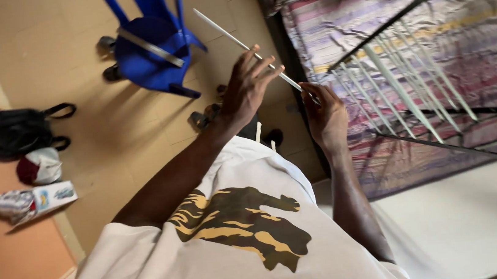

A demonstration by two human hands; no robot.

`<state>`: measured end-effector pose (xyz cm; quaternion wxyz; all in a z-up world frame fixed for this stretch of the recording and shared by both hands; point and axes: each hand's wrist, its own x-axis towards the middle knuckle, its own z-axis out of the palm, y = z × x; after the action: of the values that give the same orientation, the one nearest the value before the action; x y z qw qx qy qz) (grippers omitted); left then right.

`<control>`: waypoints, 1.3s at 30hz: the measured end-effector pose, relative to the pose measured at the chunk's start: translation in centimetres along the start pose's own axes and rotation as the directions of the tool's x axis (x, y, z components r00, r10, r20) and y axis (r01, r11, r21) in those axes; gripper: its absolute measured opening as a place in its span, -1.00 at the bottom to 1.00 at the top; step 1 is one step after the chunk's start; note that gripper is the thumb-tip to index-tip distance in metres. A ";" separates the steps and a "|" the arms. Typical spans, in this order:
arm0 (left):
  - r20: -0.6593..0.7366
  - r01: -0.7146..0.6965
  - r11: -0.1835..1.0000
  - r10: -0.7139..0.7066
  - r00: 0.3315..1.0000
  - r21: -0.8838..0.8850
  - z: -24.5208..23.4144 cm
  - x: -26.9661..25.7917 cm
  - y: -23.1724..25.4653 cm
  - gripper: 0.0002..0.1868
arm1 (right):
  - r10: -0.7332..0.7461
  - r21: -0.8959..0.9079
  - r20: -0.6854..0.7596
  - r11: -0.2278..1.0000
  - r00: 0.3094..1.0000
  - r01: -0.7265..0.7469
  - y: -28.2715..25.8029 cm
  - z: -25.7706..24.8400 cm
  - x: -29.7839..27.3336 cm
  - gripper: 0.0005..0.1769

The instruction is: The person assembles a metal drying rack by inserting multiple thin metal rods into slots on a frame. They repeatedly pick up rods from a blue chair and insert them into the rack, then remove and reinsert them several times. The task occurs in a bedroom with a bed and window visible.

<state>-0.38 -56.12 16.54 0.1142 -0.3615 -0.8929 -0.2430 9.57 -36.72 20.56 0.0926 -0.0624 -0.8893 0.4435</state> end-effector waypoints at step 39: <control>0.531 -0.184 0.979 0.111 0.840 0.086 16.0 -24.5 -64.2 -0.84 | 0.484 -0.442 0.109 0.806 0.868 -0.394 -1.5 69.0 10.9 -0.39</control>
<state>-28.39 -102.20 -29.00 -0.0906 -0.4732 -0.8738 -0.0657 -16.28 -89.11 -17.68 -0.1251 -0.2366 -0.9270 0.2627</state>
